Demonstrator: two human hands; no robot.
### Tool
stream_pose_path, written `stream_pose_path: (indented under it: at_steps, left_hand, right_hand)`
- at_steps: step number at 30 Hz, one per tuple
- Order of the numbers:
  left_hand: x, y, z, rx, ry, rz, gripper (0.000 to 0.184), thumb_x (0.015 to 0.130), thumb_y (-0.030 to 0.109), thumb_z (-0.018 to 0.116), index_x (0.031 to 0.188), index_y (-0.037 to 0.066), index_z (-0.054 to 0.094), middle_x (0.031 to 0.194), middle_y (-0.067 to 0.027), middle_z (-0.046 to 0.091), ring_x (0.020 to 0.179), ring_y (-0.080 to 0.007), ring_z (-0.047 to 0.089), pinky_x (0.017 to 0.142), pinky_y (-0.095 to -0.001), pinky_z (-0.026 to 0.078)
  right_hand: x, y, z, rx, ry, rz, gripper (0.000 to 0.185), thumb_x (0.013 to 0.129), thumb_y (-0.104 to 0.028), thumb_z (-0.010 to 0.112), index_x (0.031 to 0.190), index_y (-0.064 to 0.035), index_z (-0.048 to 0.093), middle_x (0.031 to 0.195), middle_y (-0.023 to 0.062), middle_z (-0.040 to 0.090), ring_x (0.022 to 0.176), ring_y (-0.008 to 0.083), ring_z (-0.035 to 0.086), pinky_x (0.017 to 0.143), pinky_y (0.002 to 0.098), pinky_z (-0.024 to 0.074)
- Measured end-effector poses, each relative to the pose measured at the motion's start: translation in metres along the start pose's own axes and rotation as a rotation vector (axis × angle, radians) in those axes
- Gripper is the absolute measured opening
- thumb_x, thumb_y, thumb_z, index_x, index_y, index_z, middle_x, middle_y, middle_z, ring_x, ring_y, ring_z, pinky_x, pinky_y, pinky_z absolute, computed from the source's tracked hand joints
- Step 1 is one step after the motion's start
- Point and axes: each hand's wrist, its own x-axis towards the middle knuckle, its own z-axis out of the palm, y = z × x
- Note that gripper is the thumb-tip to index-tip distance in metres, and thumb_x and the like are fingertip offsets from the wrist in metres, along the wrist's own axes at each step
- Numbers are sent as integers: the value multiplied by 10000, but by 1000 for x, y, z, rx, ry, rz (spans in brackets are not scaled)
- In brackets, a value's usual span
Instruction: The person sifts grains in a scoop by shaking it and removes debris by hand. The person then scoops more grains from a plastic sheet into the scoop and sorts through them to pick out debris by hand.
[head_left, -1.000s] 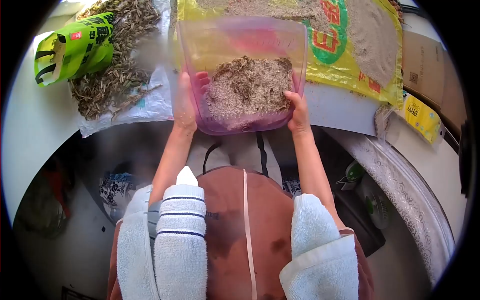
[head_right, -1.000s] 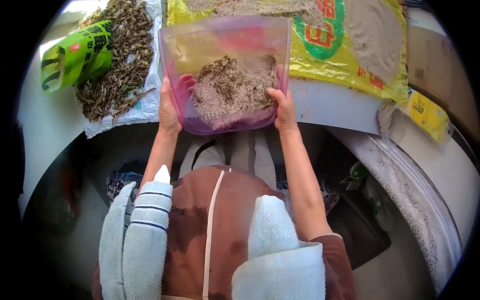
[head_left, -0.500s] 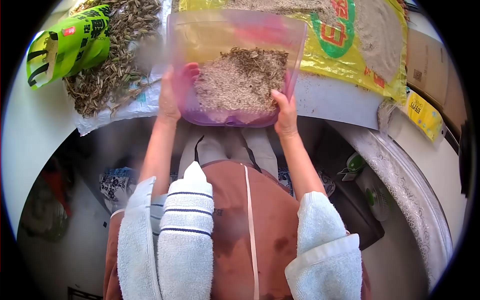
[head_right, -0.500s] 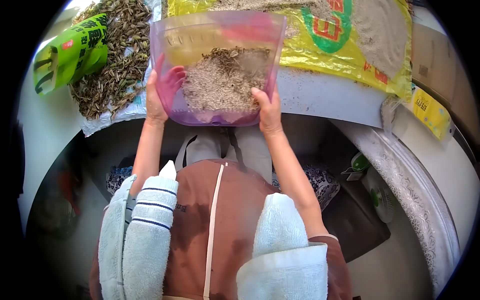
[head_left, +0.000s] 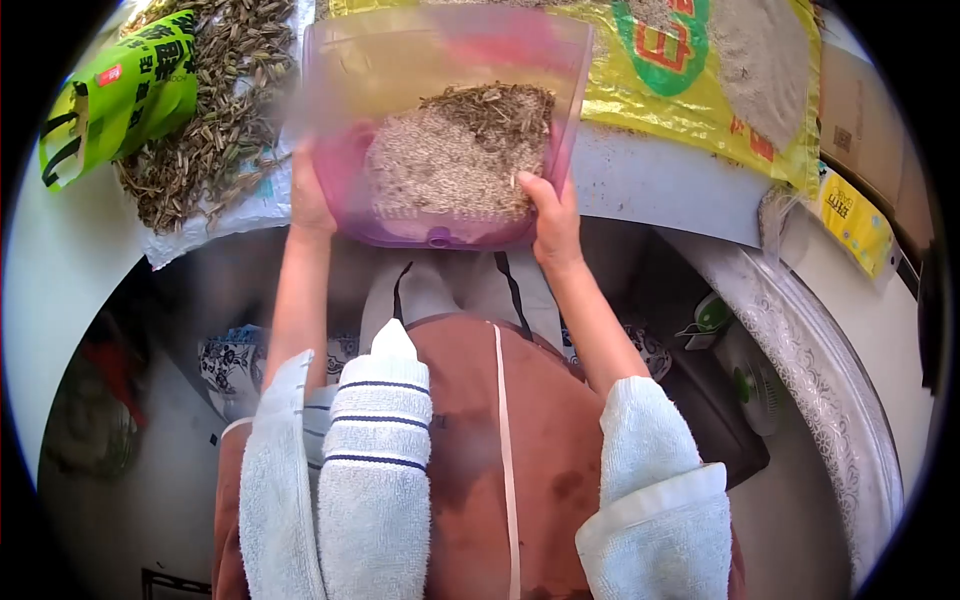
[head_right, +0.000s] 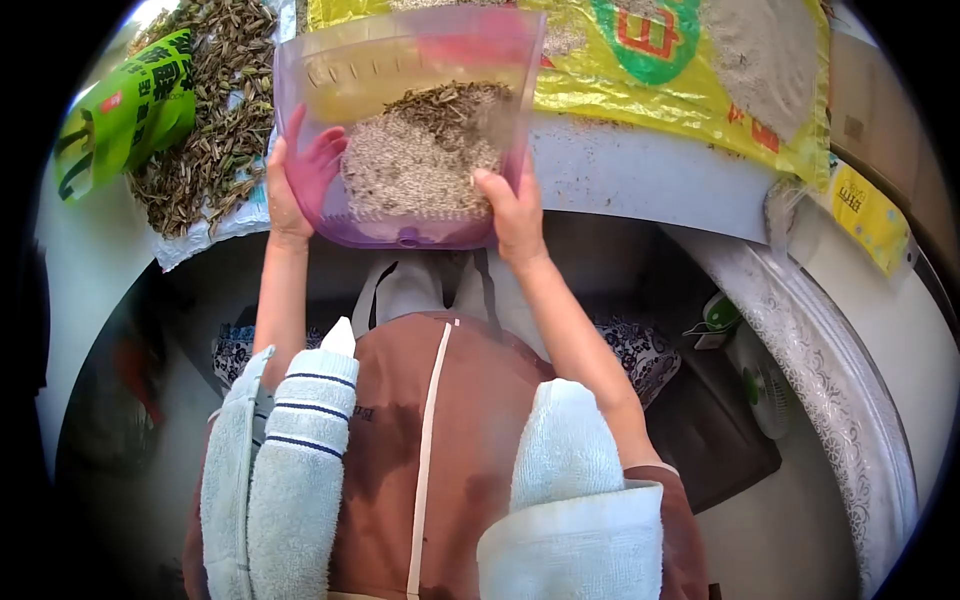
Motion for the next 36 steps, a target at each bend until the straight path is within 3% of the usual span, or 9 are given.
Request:
stream_pose_path:
  at_steps: [3, 6, 9, 12, 14, 20, 26, 31, 36]
  left_hand:
    - [4, 12, 13, -25, -29, -62, 585, 977, 449, 364, 1461, 130, 290, 1334, -180, 491, 1202, -285, 504, 1015, -417, 411]
    - [-15, -20, 54, 198, 100, 154, 572, 994, 399, 349, 1468, 87, 281, 1436, -106, 393, 1323, -245, 369, 1094, -361, 302]
    - [-35, -47, 94, 120, 153, 285, 604, 983, 431, 361, 1482, 105, 257, 1367, -112, 450, 1257, -231, 421, 1081, -353, 309]
    - [-16, -21, 25, -89, -45, 43, 589, 968, 450, 368, 1471, 153, 286, 1194, -178, 565, 1145, -274, 521, 1057, -392, 350]
    - [-4, -5, 10, -51, -37, 65, 589, 972, 440, 362, 1470, 134, 287, 1252, -162, 536, 1187, -259, 492, 1067, -385, 337]
    - [-33, -40, 89, 97, 146, 292, 579, 997, 363, 376, 1419, -28, 305, 1422, -95, 395, 1324, -211, 346, 1110, -348, 242]
    - [-24, -24, 30, 23, 23, 130, 579, 975, 442, 369, 1468, 150, 282, 1197, -165, 556, 1066, -240, 547, 983, -384, 408]
    - [-20, 4, 22, -41, 107, -69, 551, 983, 435, 359, 1447, 141, 321, 1316, -170, 503, 1177, -275, 518, 1023, -391, 395]
    - [-50, -49, 90, 123, 162, 296, 548, 1000, 381, 332, 1452, 74, 284, 1385, -112, 434, 1303, -233, 384, 1109, -372, 266]
  right_hand:
    - [-3, -24, 6, -46, 15, 231, 727, 816, -58, 517, 1490, -74, 246, 1430, 133, 405, 1266, 236, 438, 1066, 343, 332]
    - [34, -22, -56, 117, -81, 469, 746, 808, -129, 529, 1497, -143, 243, 1298, 183, 517, 1122, 270, 563, 987, 388, 437]
    - [38, -20, -79, 266, -159, 307, 730, 788, -120, 523, 1480, -88, 294, 1336, 119, 502, 1233, 236, 487, 1044, 360, 378]
    - [2, -12, -33, -30, -48, 128, 694, 800, -117, 595, 1434, -11, 333, 1354, 85, 468, 1260, 187, 414, 1057, 315, 307]
    - [-16, -17, 5, 1, -40, 51, 692, 803, -126, 629, 1420, -2, 340, 1344, 77, 459, 1242, 185, 414, 1049, 313, 311]
    - [43, -36, -79, 136, -173, 438, 781, 769, -149, 560, 1494, -201, 273, 1333, 154, 485, 1166, 229, 532, 976, 370, 444]
    - [4, -8, -39, 35, -34, 162, 757, 764, -101, 584, 1465, -41, 304, 1384, 85, 437, 1270, 205, 409, 1073, 325, 289]
    - [-2, -4, -18, -9, -49, 270, 750, 786, -97, 549, 1487, -130, 287, 1274, 125, 515, 1150, 222, 507, 966, 345, 411]
    - [29, -18, -84, 161, -173, 374, 815, 727, -97, 521, 1496, -147, 257, 1300, 167, 509, 1168, 268, 531, 993, 380, 433]
